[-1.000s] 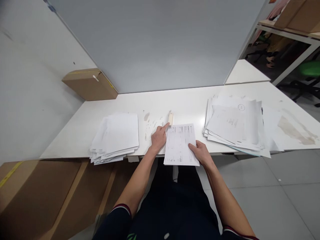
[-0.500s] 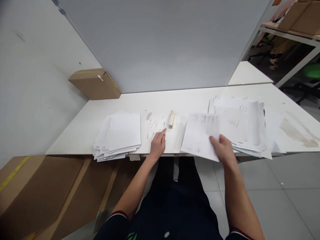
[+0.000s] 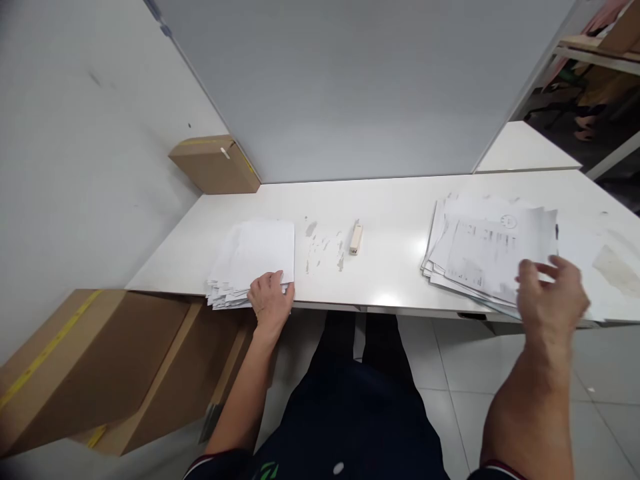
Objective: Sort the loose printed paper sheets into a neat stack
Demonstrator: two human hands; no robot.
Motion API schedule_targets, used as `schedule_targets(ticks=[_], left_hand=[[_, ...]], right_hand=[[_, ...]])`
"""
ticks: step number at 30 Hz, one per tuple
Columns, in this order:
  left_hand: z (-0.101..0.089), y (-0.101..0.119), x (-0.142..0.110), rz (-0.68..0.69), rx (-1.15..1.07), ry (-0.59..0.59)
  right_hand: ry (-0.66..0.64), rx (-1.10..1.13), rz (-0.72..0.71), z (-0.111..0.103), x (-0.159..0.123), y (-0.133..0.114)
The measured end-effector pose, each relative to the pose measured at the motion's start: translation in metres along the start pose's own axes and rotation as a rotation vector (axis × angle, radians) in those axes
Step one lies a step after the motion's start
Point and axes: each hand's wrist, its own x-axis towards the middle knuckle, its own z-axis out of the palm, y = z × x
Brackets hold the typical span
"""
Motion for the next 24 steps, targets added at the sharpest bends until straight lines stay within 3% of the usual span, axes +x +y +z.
schedule_targets(ticks=[1,3,6,11,16,18,21,24], left_hand=[[0.001,0.000,0.001,-0.010,-0.006,-0.013],[0.002,0.001,0.002,-0.029,-0.024,-0.030],[0.001,0.003,0.004,-0.060,-0.047,-0.032],[0.001,0.000,0.009,-0.104,-0.116,-0.034],[0.001,0.002,0.007,-0.041,-0.255,0.078],[0.000,0.008,0.001,0.016,-0.336,0.152],[-0.005,0.023,-0.015,0.120,-0.469,0.233],[-0.010,0.042,-0.038,0.247,-0.557,0.205]], right_hand=[[0.033,0.057,0.119,0.006,-0.010,-0.015],[0.036,0.087,0.148,0.019,-0.027,-0.045],[-0.054,0.107,0.063,0.042,-0.045,-0.075],[-0.251,0.185,-0.055,0.073,-0.068,-0.102],[-0.467,0.318,-0.111,0.091,-0.091,-0.135],[-0.599,0.426,-0.063,0.099,-0.100,-0.148],[-0.871,0.663,0.122,0.114,-0.109,-0.163],[-1.121,0.916,0.383,0.129,-0.111,-0.173]])
